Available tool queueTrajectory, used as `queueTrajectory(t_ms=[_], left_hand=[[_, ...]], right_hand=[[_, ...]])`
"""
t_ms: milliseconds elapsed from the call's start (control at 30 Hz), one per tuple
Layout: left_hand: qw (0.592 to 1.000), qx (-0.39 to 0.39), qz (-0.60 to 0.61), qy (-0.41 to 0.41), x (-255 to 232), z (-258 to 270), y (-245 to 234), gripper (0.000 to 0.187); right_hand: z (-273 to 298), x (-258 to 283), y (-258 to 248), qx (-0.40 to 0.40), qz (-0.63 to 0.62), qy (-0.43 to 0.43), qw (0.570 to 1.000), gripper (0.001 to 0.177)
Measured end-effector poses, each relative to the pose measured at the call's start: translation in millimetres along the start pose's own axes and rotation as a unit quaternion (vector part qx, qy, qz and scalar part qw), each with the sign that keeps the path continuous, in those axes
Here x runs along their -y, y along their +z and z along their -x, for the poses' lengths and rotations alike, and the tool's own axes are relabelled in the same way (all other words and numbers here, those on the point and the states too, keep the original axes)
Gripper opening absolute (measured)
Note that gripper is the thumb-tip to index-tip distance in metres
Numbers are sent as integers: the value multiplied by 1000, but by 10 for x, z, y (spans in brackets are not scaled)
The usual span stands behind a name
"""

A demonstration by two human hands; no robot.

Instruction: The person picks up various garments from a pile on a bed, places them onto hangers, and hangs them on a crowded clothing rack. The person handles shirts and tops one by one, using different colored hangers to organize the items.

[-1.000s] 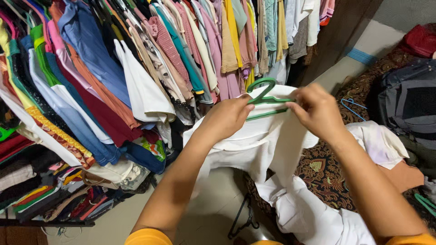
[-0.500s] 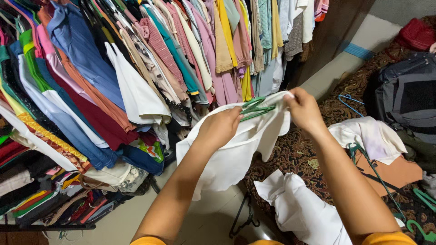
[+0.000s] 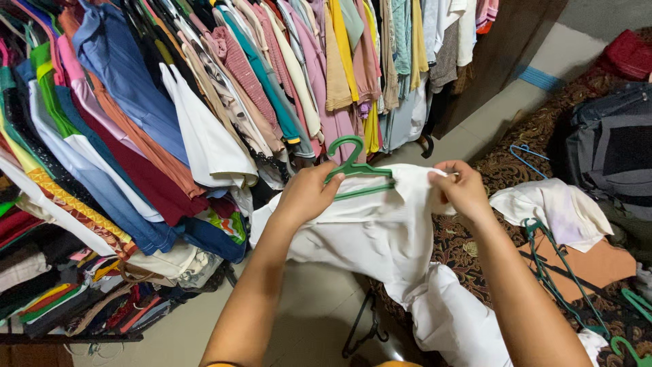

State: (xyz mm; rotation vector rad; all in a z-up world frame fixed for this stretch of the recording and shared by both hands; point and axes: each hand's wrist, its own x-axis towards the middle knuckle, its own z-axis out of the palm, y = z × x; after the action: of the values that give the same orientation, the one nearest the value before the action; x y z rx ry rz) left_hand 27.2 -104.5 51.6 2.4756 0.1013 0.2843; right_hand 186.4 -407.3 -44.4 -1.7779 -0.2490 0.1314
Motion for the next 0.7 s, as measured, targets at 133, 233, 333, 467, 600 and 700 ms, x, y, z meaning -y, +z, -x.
queueTrajectory(t_ms=[133, 233, 333, 467, 600, 700], left_hand=[[992, -32, 73, 96, 117, -36, -2, 36], [985, -14, 74, 153, 116, -13, -142, 33], [992, 14, 30, 121, 97, -13, -354, 35], [998, 0, 14, 67, 131, 47, -501, 27], [964, -204, -21, 169, 231, 47, -412, 31], [901, -391, -67, 177, 161, 96, -71, 34]], right_hand=[[250, 532, -10, -62, 325, -434, 838, 41], [282, 659, 38, 33, 321, -355, 877, 29], [292, 623, 12, 73, 264, -241, 931, 21], [302, 715, -41, 90, 227, -288, 926, 18], [327, 936, -17, 86, 299, -299, 902, 19], [357, 1116, 89, 52, 256, -233, 937, 19]])
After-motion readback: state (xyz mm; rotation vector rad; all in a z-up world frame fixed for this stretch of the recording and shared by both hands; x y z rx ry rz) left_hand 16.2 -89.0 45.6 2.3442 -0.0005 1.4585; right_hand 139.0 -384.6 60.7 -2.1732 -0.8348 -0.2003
